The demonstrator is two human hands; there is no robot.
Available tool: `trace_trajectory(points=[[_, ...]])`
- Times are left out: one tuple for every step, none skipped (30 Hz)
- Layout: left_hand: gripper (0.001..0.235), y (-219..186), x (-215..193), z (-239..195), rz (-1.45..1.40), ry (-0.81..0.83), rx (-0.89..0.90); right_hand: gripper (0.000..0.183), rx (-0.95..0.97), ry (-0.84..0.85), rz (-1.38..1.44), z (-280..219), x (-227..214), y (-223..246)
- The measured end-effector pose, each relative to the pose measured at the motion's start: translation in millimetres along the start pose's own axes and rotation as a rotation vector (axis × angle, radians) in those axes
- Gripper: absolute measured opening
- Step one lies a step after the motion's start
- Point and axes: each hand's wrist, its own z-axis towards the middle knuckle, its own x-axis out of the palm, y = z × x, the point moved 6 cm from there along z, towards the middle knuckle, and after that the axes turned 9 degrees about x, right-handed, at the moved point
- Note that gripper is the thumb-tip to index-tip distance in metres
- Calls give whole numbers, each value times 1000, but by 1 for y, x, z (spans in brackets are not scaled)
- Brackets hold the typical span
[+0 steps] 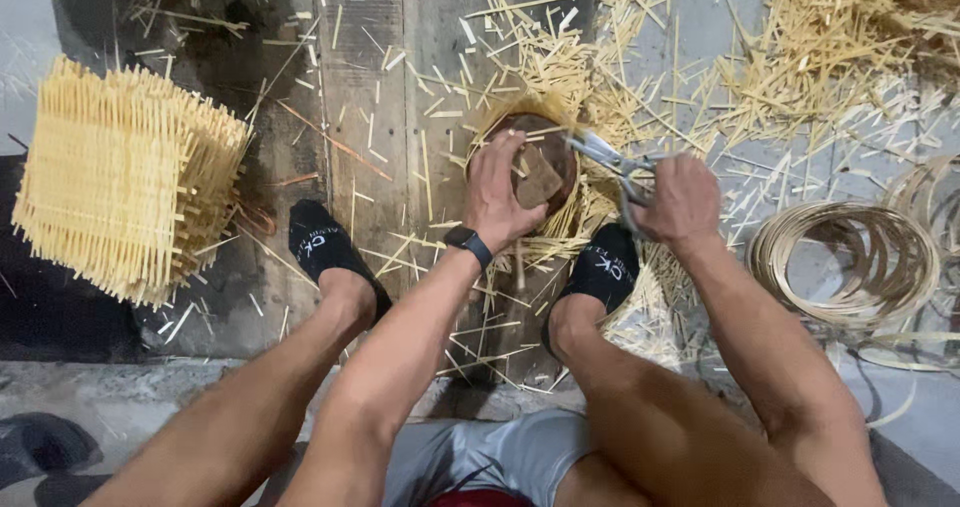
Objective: The person sits on the floor and weaves bamboo strips into a circular mat using a wooden mold and shears. They repeatedly place a bamboo ring on the mat, trim excess strips with shears, and adjust the weave.
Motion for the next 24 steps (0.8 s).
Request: trace_trajectory(points=[[106, 0, 1, 5, 1, 62, 24, 56, -44, -170, 18, 3, -6, 5], [107, 0, 0, 9, 2, 124, 49, 59, -88, -340, 36, 5, -12, 11], [107, -3, -2, 11, -5, 131, 59, 62, -131, -507, 55, 1, -15, 16], [107, -4, -6, 13, -11, 138, 69, 56, -81, -323, 72, 10, -3, 10], [107, -7, -10, 16, -16, 142, 83, 52, -33, -143, 89, 16, 7, 2], [107, -11, -12, 17, 74, 155, 68, 48, 13, 38, 107, 19, 17, -2], [108, -16, -12, 14, 163, 168, 49, 53, 9, 62, 88, 19, 18, -5], [108, -22, -9, 11, 251, 180, 30, 59, 5, 86, 69, 17, 17, -13], [109, -24, -12, 8, 144, 33, -73, 65, 2, 109, 49, 16, 15, -18], [112, -26, -12, 3, 37, -113, -176, 63, -2, 76, 47, 17, 10, -17], [117, -26, -11, -3, -74, -257, -279, 62, -3, 45, 44, 16, 6, -18], [111, -27, -9, -3, -24, -255, -254, 61, -5, 13, 41, 16, 2, -15], [106, -29, -5, -4, 25, -256, -233, 60, -36, -39, 27, 16, -1, -7], [100, -30, -2, -5, 75, -257, -212, 61, -68, -90, 13, 17, -4, 1], [99, -28, 0, -5, 93, -229, -193, 61, -103, -143, 3, 19, -6, 11], [97, -26, 1, -6, 112, -200, -174, 50, -90, -174, 22, 18, -8, 14], [96, -23, 0, -5, 135, -173, -151, 38, -77, -209, 45, 20, -11, 15], [98, -20, -2, -6, 93, -180, -180, 27, -63, -244, 68, 21, -14, 14], [99, -17, -3, -5, 49, -187, -202, 34, -45, -123, 76, 24, -8, 11], [101, -13, -4, -4, 4, -193, -225, 42, -28, -1, 83, 26, -2, 3], [100, -12, -3, -6, -6, -190, -252, 49, -9, 129, 87, 23, 6, -5], [99, -9, -2, -7, -16, -187, -279, 44, -34, 47, 92, 21, 3, -8], [98, -7, 0, -7, -29, -188, -307, 39, -61, -38, 93, 20, -1, -10], [97, -7, 1, -6, -36, -173, -279, 34, -88, -122, 94, 20, -5, -11]])
